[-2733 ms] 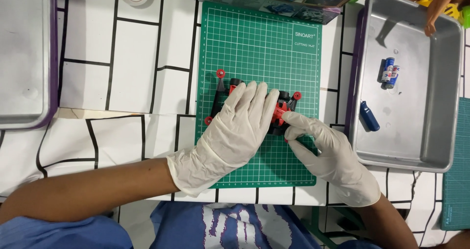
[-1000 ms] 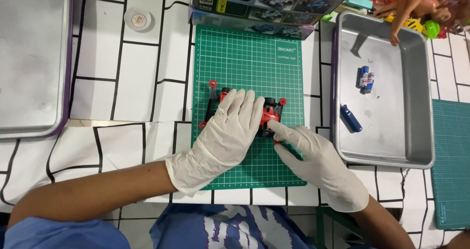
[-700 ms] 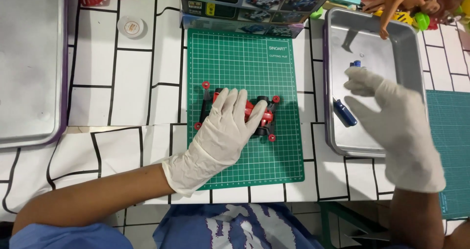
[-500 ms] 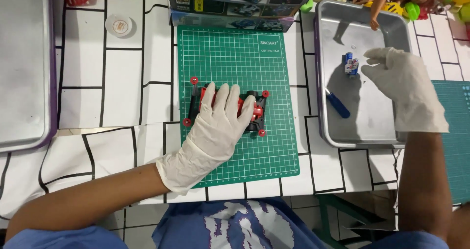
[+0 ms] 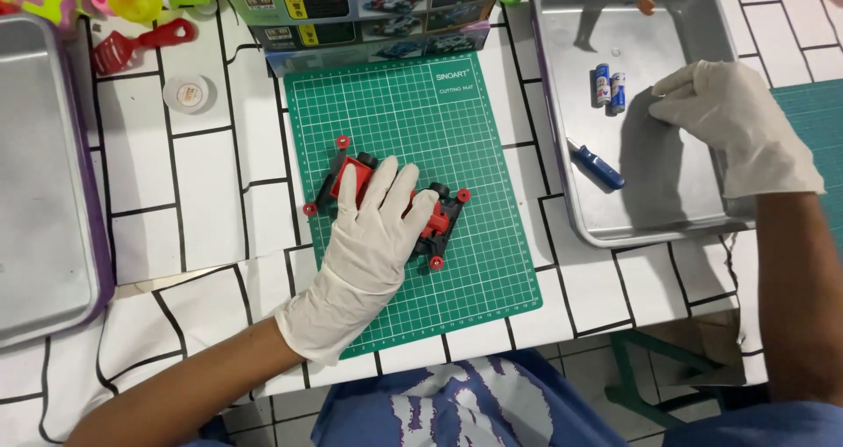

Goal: Assembling a red toy car by attaching small plastic components and securing them with screws using a screwdriver.

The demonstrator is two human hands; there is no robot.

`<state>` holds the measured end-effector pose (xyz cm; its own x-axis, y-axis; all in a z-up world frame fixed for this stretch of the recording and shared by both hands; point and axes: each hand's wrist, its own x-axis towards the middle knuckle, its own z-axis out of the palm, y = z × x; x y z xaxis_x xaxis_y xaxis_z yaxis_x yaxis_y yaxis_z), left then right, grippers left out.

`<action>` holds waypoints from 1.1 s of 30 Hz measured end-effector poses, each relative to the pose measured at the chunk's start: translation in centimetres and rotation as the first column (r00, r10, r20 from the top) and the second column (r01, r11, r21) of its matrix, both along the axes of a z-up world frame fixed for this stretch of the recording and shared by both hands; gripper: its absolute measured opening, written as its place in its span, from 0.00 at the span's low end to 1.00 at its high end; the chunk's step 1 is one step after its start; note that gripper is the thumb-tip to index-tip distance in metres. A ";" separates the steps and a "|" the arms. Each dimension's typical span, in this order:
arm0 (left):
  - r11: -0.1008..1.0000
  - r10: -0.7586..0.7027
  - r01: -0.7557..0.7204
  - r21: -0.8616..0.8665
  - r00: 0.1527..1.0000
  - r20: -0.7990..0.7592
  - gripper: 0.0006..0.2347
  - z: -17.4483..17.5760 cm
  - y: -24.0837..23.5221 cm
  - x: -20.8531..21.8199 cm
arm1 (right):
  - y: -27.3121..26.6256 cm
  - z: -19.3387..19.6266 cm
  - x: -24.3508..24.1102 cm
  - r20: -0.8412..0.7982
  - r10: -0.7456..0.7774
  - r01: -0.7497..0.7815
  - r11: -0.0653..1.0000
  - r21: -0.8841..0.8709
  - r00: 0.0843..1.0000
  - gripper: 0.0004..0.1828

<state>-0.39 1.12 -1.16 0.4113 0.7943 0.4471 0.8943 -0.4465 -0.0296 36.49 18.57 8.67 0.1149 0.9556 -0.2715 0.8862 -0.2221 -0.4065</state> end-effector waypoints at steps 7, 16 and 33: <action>0.983 -0.108 0.083 0.162 0.981 0.158 0.11 -0.5 1.7 -0.3 | -0.1 -2.8 1.5 0.034 0.163 -0.165 0.984 0.064 0.986 0.17; 0.951 -0.302 0.292 0.101 0.948 0.101 0.13 -2.2 4.1 -3.0 | -0.1 -3.9 1.2 0.059 0.208 -0.215 0.964 0.154 0.976 0.05; 0.927 -0.373 0.368 0.067 0.924 0.088 0.16 -2.4 4.7 -3.4 | -0.6 0.5 -1.6 -0.086 0.003 -0.004 1.000 -0.009 0.996 0.14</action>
